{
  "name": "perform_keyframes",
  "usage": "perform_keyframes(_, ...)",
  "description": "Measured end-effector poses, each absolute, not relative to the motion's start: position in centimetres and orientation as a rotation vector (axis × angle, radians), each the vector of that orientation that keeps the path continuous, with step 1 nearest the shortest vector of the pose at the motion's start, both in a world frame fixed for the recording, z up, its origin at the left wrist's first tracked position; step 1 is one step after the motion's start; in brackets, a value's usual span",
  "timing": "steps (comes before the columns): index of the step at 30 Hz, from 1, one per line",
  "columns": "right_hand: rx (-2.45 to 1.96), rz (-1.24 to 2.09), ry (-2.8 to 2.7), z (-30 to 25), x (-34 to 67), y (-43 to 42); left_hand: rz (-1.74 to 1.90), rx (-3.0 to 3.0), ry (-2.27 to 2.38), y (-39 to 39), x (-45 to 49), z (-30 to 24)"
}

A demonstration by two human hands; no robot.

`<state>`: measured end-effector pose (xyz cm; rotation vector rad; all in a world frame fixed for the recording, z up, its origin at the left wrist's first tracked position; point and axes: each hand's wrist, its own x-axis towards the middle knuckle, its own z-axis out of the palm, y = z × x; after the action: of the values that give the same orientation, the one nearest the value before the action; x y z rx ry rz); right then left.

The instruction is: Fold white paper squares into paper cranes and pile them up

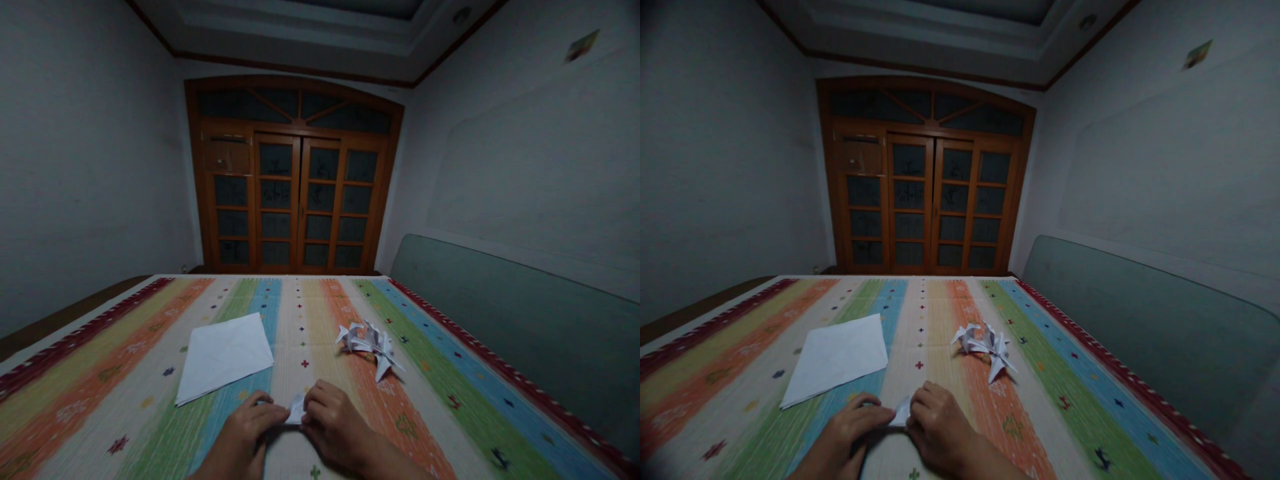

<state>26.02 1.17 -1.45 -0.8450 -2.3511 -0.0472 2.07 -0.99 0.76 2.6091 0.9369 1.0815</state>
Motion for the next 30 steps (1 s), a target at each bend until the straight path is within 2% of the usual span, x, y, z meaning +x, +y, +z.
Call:
perform_keyframes(9, -0.884, 0.173, -2.455, -0.8, 26.6, 1.1, 0.939, 2.762, 0.916, -0.9, 2.5, 0.5)
perform_keyframes(19, -1.056, 0.233, -2.434, 0.6, 26.0, 0.0, 0.907, 2.529, 1.056, -0.4, 2.5, 0.4)
perform_keyframes(25, -1.093, 0.388, -2.417, 1.3, 26.3, 0.3, 0.89, 2.435, 1.094, -0.4, 2.3, 0.6)
perform_keyframes(30, -1.056, 0.322, -2.479, 1.3, 26.6, 0.6, 0.963, 2.572, 0.971, -0.4, 2.3, -0.1)
